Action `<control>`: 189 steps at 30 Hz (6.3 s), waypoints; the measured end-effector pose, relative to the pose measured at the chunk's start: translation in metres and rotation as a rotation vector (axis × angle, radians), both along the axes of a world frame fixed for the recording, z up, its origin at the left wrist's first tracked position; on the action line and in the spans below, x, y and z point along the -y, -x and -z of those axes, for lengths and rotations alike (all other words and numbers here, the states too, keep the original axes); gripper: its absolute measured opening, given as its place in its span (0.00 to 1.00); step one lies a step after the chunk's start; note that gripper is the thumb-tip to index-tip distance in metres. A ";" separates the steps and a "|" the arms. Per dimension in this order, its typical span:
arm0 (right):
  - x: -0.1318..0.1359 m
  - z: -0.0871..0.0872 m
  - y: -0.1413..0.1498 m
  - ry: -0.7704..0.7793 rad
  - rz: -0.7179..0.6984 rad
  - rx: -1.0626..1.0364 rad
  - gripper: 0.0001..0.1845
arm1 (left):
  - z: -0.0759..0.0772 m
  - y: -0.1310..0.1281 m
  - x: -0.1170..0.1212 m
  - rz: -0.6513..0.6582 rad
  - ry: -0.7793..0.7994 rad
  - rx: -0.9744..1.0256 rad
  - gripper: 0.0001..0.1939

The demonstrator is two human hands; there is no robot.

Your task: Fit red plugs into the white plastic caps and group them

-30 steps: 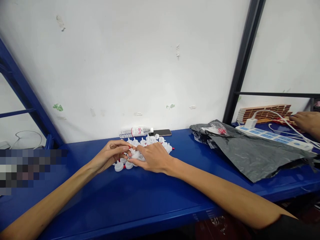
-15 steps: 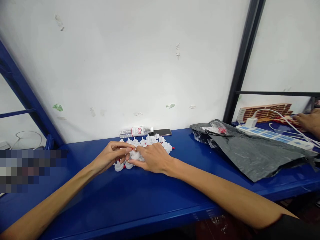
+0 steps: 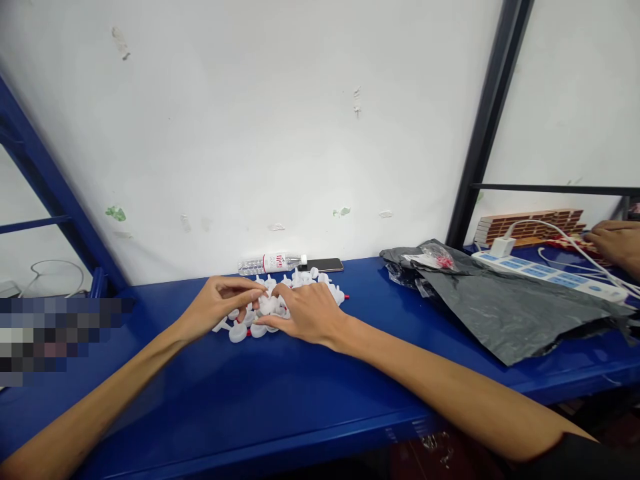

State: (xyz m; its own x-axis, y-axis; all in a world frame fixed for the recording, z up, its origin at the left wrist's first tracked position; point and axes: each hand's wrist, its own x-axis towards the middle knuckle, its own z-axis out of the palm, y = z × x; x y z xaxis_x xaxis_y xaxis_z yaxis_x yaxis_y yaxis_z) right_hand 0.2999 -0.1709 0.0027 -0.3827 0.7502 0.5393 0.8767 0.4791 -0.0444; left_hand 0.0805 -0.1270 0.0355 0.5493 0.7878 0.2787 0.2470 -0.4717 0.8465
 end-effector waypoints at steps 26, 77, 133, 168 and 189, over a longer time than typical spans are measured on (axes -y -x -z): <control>-0.003 -0.002 0.001 0.044 0.036 -0.060 0.21 | -0.005 0.149 -0.099 -0.316 0.314 -0.679 0.08; 0.001 0.012 0.020 -0.201 -0.428 0.425 0.15 | -0.050 0.091 -0.025 0.028 0.120 -0.591 0.20; 0.030 0.022 0.051 0.712 -0.642 -0.839 0.29 | 0.071 0.066 0.108 -0.260 -0.490 -0.427 0.17; 0.004 0.013 0.018 0.089 -0.374 -0.017 0.10 | 0.058 0.148 0.056 -0.871 -0.326 -0.544 0.31; 0.003 0.023 0.021 0.033 -0.217 0.206 0.16 | 0.081 0.057 0.105 -0.223 -0.535 -0.639 0.22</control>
State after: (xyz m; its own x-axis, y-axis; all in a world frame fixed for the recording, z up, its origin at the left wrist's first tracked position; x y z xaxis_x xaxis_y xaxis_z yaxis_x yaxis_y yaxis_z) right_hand 0.2789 -0.1737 -0.0204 -0.6347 0.6548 0.4104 0.7463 0.6573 0.1054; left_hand 0.0233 -0.2317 -0.0454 0.5751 0.7472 0.3331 0.7348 -0.6508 0.1913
